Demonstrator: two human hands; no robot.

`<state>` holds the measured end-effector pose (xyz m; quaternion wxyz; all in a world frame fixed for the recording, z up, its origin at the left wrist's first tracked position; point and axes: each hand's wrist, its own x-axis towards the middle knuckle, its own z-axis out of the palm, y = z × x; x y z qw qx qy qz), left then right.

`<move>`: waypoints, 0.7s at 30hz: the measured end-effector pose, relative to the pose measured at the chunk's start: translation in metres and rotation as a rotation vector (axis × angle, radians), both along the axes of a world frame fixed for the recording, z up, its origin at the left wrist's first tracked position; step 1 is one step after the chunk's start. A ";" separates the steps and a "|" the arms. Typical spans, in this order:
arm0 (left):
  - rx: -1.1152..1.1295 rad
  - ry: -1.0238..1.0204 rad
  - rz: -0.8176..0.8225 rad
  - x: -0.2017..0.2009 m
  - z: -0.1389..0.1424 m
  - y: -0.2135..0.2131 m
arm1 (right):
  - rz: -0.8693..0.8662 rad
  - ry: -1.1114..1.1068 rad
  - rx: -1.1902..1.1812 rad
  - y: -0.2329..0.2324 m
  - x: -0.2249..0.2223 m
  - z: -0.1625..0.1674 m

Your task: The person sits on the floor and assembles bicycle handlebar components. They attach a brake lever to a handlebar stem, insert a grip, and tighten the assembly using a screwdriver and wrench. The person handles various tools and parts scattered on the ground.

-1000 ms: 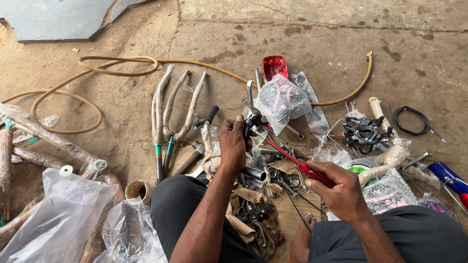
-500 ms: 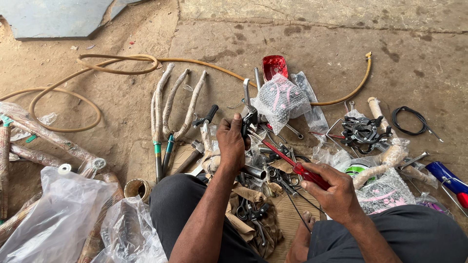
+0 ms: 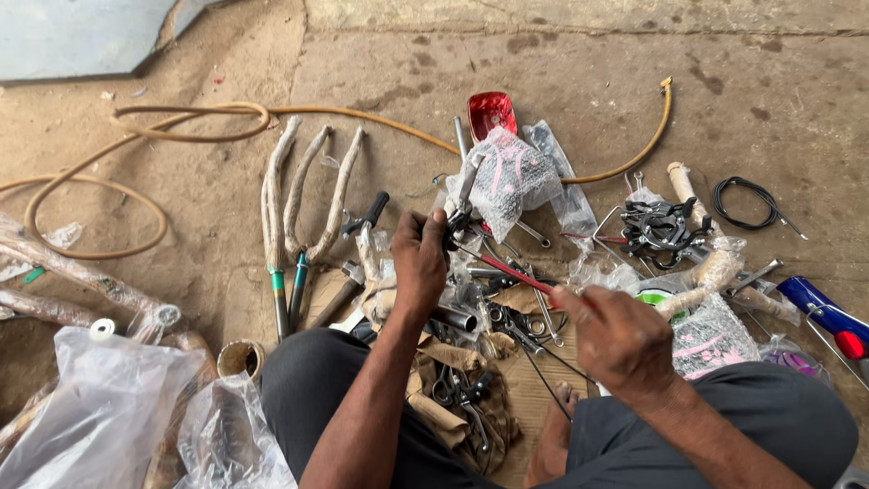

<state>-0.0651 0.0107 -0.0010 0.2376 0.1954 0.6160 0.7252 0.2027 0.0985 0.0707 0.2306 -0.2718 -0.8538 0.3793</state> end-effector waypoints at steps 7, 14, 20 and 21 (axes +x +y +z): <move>-0.094 0.137 0.024 0.003 -0.005 -0.004 | -0.102 0.059 -1.134 0.010 0.014 -0.013; -0.117 0.156 0.032 -0.001 -0.002 -0.001 | -0.110 0.036 -0.113 -0.008 0.004 0.000; -0.176 0.177 0.074 -0.001 -0.008 -0.003 | -0.060 -0.183 -0.818 0.008 -0.006 0.020; -0.164 0.146 0.071 -0.001 -0.009 -0.003 | 0.017 -0.268 -0.537 0.006 -0.006 0.021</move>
